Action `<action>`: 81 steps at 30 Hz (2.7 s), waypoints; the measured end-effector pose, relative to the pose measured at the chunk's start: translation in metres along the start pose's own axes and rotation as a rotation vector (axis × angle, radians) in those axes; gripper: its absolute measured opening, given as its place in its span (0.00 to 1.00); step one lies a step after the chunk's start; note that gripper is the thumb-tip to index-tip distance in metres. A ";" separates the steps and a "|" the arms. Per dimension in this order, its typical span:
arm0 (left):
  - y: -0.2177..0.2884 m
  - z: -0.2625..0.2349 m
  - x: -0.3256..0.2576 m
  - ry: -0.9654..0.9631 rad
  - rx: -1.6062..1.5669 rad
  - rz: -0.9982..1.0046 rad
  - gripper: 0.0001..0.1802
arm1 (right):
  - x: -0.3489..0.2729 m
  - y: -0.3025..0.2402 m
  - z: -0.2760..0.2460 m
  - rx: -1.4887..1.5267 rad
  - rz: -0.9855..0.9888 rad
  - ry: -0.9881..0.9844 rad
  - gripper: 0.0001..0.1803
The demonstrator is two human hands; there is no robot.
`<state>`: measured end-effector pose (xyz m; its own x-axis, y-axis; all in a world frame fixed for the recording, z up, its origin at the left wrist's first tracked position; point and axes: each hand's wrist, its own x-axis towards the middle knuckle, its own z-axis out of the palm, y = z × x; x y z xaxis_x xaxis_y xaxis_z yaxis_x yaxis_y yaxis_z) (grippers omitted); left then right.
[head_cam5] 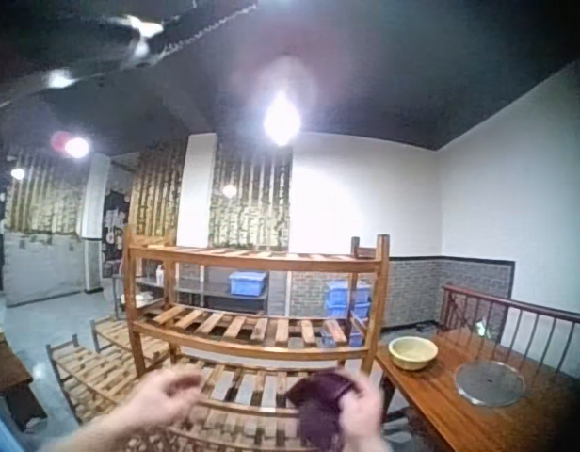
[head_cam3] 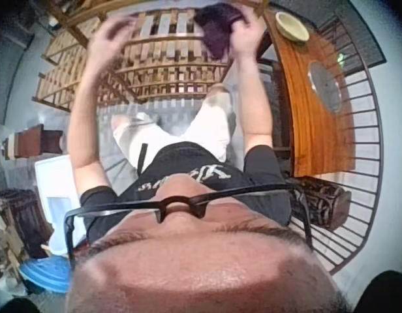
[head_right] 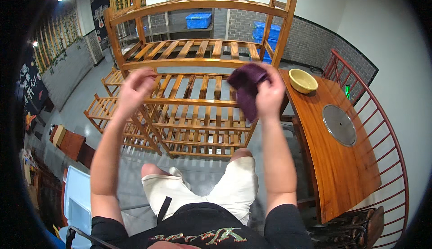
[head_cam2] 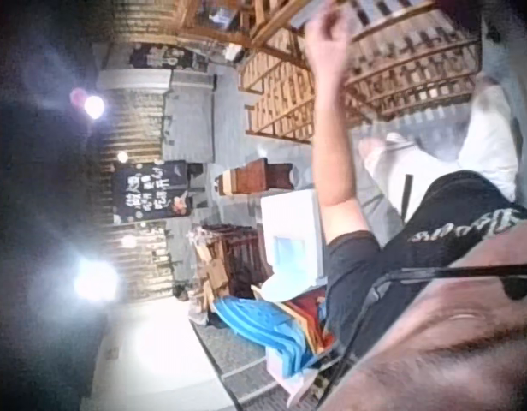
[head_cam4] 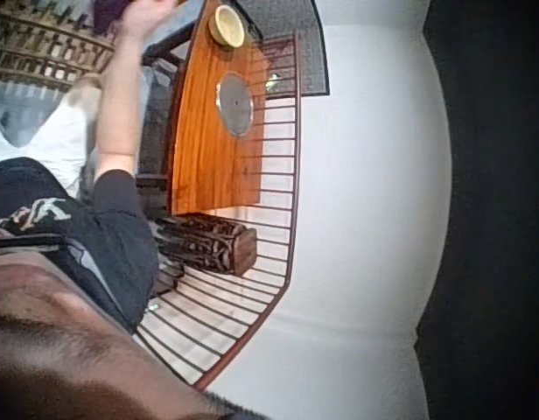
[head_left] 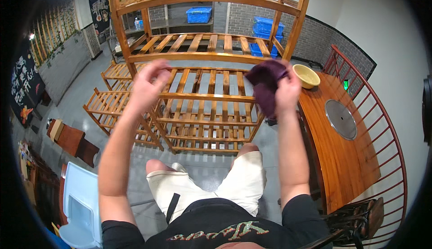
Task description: The person wipes the slats and frame of a wooden chair with a purple cloth, then dips the cloth in a bowl of water and wrings it out. They continue wiping the chair's seat and legs, moving around the chair to reach different areas.
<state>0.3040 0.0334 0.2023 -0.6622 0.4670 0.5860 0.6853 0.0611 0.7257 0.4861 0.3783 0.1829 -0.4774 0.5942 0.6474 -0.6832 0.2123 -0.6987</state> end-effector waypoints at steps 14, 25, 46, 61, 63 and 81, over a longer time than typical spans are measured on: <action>-0.114 -0.304 0.266 0.388 0.042 -0.285 0.43 | 0.322 -0.042 -0.032 -0.208 0.305 0.220 0.19; -0.082 -0.272 0.364 -0.290 -0.472 -0.863 0.55 | 0.410 -0.060 -0.001 -0.466 1.015 0.100 0.28; -0.086 -0.277 0.457 -0.368 -0.391 -0.907 0.28 | 0.462 -0.070 -0.009 -0.908 1.057 -0.189 0.15; -0.063 -0.264 0.536 -0.268 -0.350 -0.577 0.37 | 0.565 -0.059 -0.031 -0.899 0.688 -0.156 0.17; -0.073 -0.239 0.533 -0.297 -0.266 -0.660 0.38 | 0.565 -0.024 -0.044 -0.890 0.679 -0.210 0.17; -0.559 0.047 0.407 -0.243 0.289 -1.159 0.31 | 0.326 0.539 -0.160 -1.121 0.919 -0.126 0.16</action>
<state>-0.3345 0.2311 0.0180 -0.8733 0.1563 -0.4614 -0.2117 0.7312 0.6485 0.0508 0.8104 -0.0312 -0.5847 0.7933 -0.1696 0.6371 0.3196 -0.7014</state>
